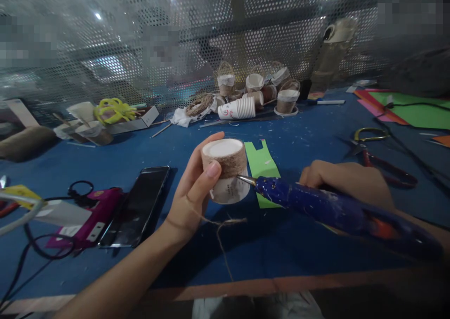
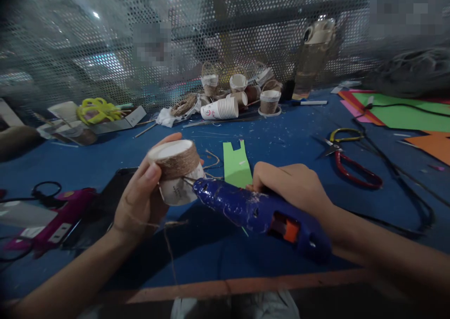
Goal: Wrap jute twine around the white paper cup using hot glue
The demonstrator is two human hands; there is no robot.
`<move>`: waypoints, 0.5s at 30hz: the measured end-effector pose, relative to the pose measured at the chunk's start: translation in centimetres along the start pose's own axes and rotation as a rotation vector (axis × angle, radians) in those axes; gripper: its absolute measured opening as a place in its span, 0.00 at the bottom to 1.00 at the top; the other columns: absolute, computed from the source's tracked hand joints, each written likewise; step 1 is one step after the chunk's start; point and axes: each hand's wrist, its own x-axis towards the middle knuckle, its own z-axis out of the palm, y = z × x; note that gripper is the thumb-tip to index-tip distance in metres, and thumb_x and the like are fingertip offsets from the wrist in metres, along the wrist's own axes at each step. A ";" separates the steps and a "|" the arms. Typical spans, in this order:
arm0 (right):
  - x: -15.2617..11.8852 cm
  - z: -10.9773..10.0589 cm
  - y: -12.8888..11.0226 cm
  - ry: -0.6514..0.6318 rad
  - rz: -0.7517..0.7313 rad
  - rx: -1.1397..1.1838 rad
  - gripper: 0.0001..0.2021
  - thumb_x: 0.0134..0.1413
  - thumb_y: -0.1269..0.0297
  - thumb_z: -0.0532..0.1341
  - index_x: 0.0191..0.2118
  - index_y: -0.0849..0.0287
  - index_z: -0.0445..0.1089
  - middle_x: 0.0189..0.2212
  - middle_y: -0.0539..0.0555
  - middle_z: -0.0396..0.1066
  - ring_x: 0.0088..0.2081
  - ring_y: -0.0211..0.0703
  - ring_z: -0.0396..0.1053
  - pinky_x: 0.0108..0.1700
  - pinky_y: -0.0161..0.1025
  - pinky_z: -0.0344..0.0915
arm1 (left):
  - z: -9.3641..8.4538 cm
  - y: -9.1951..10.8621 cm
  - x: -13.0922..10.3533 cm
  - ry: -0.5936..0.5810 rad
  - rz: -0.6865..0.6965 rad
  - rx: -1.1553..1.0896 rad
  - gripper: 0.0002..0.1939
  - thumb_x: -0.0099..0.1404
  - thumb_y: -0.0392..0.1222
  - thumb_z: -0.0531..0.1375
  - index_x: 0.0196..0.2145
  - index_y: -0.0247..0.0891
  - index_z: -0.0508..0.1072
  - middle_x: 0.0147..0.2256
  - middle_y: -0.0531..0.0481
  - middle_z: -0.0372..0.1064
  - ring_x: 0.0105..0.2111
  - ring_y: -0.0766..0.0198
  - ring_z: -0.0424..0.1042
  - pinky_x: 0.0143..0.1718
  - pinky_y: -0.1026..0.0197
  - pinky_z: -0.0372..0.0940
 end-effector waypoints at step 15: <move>0.3 0.2 0.6 0.142 -0.082 -0.015 0.09 0.53 0.61 0.61 0.27 0.52 0.60 0.22 0.46 0.76 0.20 0.38 0.70 0.27 0.36 0.56 | 0.1 0.4 -0.3 0.006 0.025 -0.061 0.27 0.66 0.53 0.65 0.59 0.43 0.72 0.46 0.44 0.78 0.48 0.47 0.78 0.48 0.48 0.75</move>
